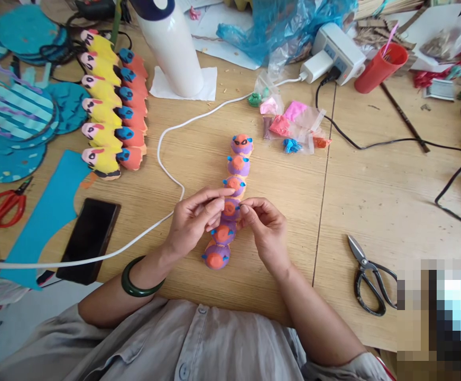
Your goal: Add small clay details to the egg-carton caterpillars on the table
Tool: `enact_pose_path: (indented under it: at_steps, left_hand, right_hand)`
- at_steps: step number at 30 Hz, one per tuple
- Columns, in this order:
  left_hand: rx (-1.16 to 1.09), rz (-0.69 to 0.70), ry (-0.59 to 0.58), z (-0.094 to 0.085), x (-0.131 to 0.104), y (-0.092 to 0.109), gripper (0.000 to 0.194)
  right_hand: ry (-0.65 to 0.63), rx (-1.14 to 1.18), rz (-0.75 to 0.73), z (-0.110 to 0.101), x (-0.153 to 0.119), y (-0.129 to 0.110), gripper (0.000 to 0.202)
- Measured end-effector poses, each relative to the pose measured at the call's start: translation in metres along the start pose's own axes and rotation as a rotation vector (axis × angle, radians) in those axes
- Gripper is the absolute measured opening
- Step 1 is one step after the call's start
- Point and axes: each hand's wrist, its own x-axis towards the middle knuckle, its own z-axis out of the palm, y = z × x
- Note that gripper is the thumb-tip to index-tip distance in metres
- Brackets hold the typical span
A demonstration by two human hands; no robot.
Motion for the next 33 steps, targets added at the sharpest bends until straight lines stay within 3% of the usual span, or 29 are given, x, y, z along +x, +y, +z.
enact_pose_path:
  at_steps: [5,8,16,22,28,33]
  left_hand:
    - [-0.146,-0.076,0.032,-0.0021,0.0005,-0.0033,0.022]
    - [-0.138,-0.086,0.037,-0.0019,0.0007,-0.004,0.02]
    - [-0.08,-0.101,0.04,-0.0017,0.0003,-0.0037,0.021]
    - [0.021,-0.036,0.012,-0.0003,0.0,0.0002,0.019]
    - [0.215,0.164,-0.023,0.0005,-0.0001,0.0011,0.017]
    - [0.237,0.197,-0.008,0.0019,0.0002,-0.0015,0.011]
  right_hand:
    - [0.003,0.045,0.088,-0.0008,0.0,-0.0011,0.026]
    - [0.012,0.103,0.104,0.0006,0.0001,-0.0034,0.017]
    - [-0.012,0.091,0.149,0.0013,0.001,-0.0057,0.019]
    - [-0.017,0.073,0.132,-0.0002,0.0009,-0.0034,0.021]
    - [-0.06,0.046,0.096,-0.0018,-0.0014,0.0001,0.016]
    - [-0.125,-0.038,0.09,-0.0005,-0.0045,-0.0043,0.02]
